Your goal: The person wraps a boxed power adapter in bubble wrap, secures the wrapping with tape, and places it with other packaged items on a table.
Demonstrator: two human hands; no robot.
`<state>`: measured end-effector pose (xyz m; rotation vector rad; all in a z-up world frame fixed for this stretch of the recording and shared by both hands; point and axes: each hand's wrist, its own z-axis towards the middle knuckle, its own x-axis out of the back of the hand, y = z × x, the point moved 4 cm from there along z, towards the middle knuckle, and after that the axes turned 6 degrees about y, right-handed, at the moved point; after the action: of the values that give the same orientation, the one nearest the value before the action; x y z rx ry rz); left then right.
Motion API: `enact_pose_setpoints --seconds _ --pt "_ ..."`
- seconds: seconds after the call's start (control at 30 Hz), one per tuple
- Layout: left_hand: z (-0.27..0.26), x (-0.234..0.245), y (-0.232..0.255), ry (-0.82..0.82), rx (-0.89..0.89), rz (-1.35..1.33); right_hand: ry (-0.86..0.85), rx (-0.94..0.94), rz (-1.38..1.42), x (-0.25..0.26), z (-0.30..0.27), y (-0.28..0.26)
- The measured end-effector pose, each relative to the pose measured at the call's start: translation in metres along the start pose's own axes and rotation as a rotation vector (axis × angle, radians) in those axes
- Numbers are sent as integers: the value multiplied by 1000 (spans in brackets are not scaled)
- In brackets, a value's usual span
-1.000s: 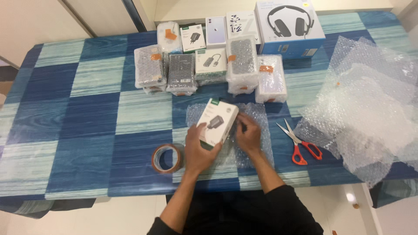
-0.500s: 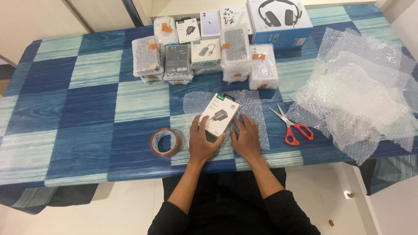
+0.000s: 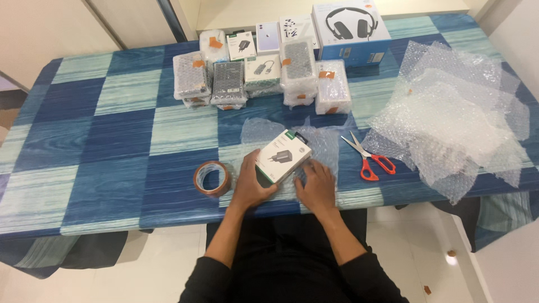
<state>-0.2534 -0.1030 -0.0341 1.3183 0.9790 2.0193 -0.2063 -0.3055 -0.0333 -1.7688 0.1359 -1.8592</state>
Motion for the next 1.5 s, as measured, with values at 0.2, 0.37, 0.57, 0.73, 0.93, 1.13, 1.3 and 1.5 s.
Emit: enact_pose_setpoints --seconds 0.2,0.37,0.57,0.73,0.93,1.13,1.3,1.5 --pt "1 10 7 -165 70 91 -160 26 -44 12 -10 -3" --pt "0 17 20 -153 61 54 -203 2 47 33 18 -5" --pt "-8 11 0 -107 -26 121 189 279 241 25 104 -33" --pt "-3 10 -3 -79 -93 149 89 323 323 -18 174 -55" --pt "11 9 -7 -53 -206 147 -159 175 253 -42 198 -69" --pt "6 13 -5 -53 -171 162 -125 210 293 -38 202 -62" --pt "3 15 -13 143 -216 81 233 246 830 26 160 -41" --pt "10 25 25 360 -78 -273 491 -342 1144 52 48 -13"
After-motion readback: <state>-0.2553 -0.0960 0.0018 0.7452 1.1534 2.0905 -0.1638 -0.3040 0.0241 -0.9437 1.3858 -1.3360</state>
